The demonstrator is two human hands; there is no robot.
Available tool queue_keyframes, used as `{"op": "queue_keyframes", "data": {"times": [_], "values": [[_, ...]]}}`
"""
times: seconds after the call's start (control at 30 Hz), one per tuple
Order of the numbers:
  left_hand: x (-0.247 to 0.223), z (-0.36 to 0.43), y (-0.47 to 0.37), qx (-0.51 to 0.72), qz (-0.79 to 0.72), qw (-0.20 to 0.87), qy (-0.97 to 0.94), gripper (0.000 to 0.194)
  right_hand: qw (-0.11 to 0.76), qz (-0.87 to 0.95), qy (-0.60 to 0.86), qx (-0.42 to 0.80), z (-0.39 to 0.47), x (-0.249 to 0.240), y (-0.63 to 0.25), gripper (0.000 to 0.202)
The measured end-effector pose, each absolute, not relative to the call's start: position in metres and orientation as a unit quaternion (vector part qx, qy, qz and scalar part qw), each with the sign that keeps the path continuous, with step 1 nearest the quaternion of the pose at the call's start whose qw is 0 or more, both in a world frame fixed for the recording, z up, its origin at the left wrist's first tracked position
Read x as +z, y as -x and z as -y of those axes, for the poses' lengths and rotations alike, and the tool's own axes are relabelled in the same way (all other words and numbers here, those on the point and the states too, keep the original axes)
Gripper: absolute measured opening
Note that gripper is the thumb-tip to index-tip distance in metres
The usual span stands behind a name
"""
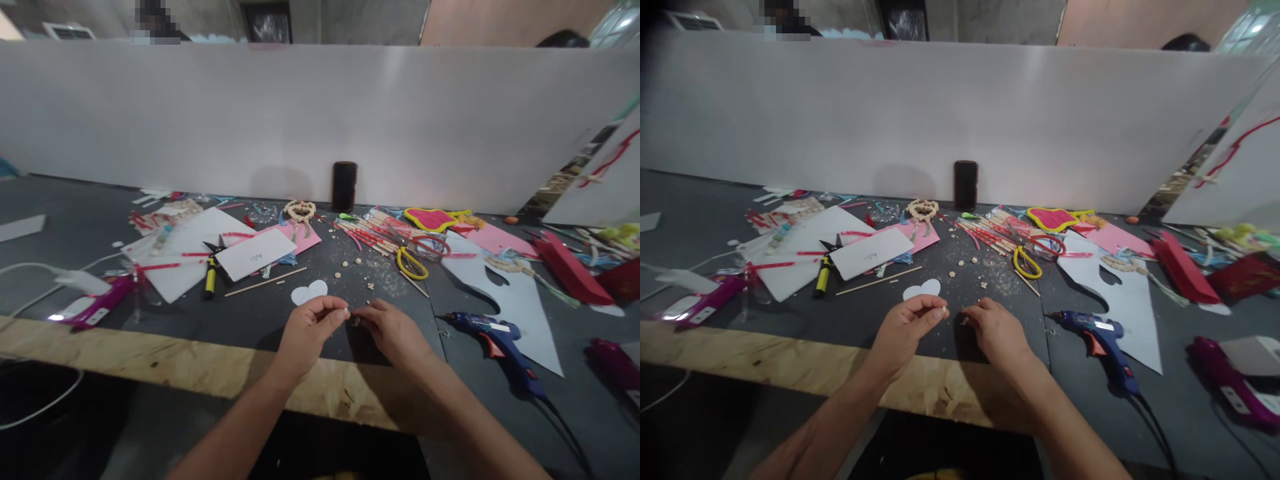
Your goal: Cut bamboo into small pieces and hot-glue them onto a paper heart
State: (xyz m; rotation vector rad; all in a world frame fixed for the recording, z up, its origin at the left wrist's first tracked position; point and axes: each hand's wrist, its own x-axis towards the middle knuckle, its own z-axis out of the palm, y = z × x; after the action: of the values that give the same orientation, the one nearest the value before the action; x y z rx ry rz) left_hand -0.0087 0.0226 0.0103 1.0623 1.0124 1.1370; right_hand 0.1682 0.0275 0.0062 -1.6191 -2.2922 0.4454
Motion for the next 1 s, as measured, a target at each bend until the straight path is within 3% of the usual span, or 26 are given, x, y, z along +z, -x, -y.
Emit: {"op": "queue_keyframes", "data": {"times": [0.23,0.63,1.0], "values": [[0.006,-0.018,0.006,0.489,-0.447,0.602,-0.446,0.013,0.194,0.783,0.564,0.179,-0.024,0.008,-0.171,0.015],[0.012,0.004,-0.019,0.468,-0.451,0.532,-0.543,0.011,0.427,0.615,0.614,0.251,0.034,0.027,-0.168,0.017],[0.012,0.017,-0.029,0.486,-0.424,0.439,-0.625,0.008,0.433,0.608,0.618,0.248,0.050,0.025,-0.170,0.012]]}}
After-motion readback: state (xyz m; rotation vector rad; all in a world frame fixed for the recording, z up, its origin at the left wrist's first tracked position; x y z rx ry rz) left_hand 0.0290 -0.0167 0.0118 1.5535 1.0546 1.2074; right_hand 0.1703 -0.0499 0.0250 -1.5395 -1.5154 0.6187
